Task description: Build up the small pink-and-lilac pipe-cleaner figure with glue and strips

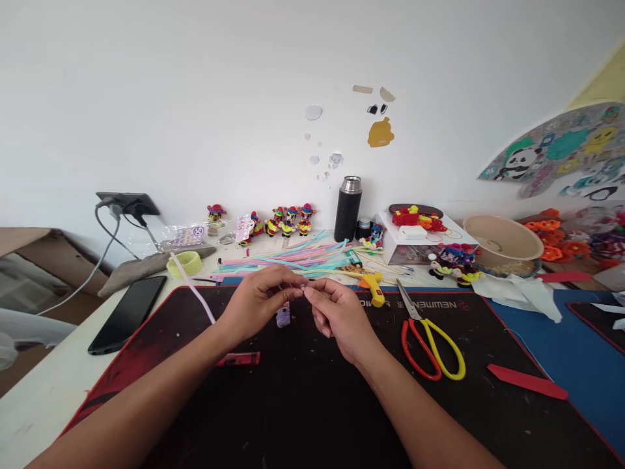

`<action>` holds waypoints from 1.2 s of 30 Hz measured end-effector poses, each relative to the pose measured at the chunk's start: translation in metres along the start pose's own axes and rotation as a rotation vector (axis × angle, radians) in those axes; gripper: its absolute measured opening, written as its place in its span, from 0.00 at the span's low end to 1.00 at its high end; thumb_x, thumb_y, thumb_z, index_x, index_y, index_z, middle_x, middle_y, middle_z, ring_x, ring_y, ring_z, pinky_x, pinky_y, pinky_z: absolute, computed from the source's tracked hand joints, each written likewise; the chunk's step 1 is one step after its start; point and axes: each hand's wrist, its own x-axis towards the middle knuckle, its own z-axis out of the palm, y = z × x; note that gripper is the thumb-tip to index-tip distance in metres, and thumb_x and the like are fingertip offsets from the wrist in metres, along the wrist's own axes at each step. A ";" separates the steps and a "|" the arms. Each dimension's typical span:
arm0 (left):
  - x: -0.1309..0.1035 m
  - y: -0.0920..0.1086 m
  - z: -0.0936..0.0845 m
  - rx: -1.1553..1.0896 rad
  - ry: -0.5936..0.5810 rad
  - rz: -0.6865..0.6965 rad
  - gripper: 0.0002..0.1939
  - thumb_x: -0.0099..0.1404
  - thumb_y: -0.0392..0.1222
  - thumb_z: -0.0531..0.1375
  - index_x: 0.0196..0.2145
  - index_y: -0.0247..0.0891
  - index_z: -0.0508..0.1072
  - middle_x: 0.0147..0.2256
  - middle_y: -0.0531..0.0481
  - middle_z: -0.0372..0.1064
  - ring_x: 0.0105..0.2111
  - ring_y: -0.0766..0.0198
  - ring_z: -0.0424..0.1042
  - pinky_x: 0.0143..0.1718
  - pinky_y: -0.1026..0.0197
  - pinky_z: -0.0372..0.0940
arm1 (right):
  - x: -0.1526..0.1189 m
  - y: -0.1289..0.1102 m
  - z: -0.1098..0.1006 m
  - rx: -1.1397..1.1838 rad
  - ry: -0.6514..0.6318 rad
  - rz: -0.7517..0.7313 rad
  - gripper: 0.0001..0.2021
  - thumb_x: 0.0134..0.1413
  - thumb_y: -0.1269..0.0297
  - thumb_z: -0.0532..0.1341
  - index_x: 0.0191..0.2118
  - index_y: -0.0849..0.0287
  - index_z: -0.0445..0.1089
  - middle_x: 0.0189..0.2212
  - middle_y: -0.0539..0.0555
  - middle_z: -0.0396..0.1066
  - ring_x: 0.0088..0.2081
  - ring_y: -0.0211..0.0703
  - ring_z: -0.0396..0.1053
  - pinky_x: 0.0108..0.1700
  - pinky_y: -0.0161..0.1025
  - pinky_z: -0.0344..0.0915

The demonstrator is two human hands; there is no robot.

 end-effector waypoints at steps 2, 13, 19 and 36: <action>0.000 -0.001 0.000 0.018 -0.010 0.029 0.06 0.71 0.38 0.65 0.42 0.40 0.83 0.35 0.48 0.78 0.36 0.62 0.76 0.41 0.62 0.69 | 0.000 0.001 0.000 -0.005 -0.006 -0.002 0.17 0.53 0.50 0.70 0.36 0.59 0.72 0.14 0.39 0.59 0.14 0.29 0.50 0.15 0.29 0.47; -0.001 0.002 0.000 0.014 0.024 0.032 0.04 0.70 0.35 0.65 0.37 0.38 0.81 0.31 0.50 0.77 0.30 0.66 0.76 0.33 0.66 0.70 | 0.000 0.002 0.000 -0.004 -0.010 -0.002 0.17 0.53 0.50 0.71 0.35 0.59 0.72 0.14 0.40 0.60 0.14 0.29 0.51 0.15 0.29 0.47; -0.002 0.001 0.000 -0.099 0.063 -0.047 0.05 0.70 0.37 0.64 0.37 0.36 0.81 0.30 0.51 0.76 0.25 0.67 0.76 0.28 0.67 0.72 | 0.001 0.002 0.000 0.004 0.021 0.001 0.17 0.54 0.49 0.70 0.35 0.59 0.72 0.14 0.40 0.60 0.13 0.29 0.51 0.14 0.29 0.46; -0.001 -0.002 0.003 -0.092 0.134 -0.098 0.05 0.64 0.43 0.70 0.34 0.39 0.81 0.30 0.51 0.78 0.30 0.65 0.75 0.33 0.66 0.69 | 0.002 0.002 0.000 -0.013 0.022 0.015 0.17 0.54 0.48 0.70 0.35 0.58 0.72 0.14 0.40 0.60 0.13 0.29 0.51 0.15 0.29 0.47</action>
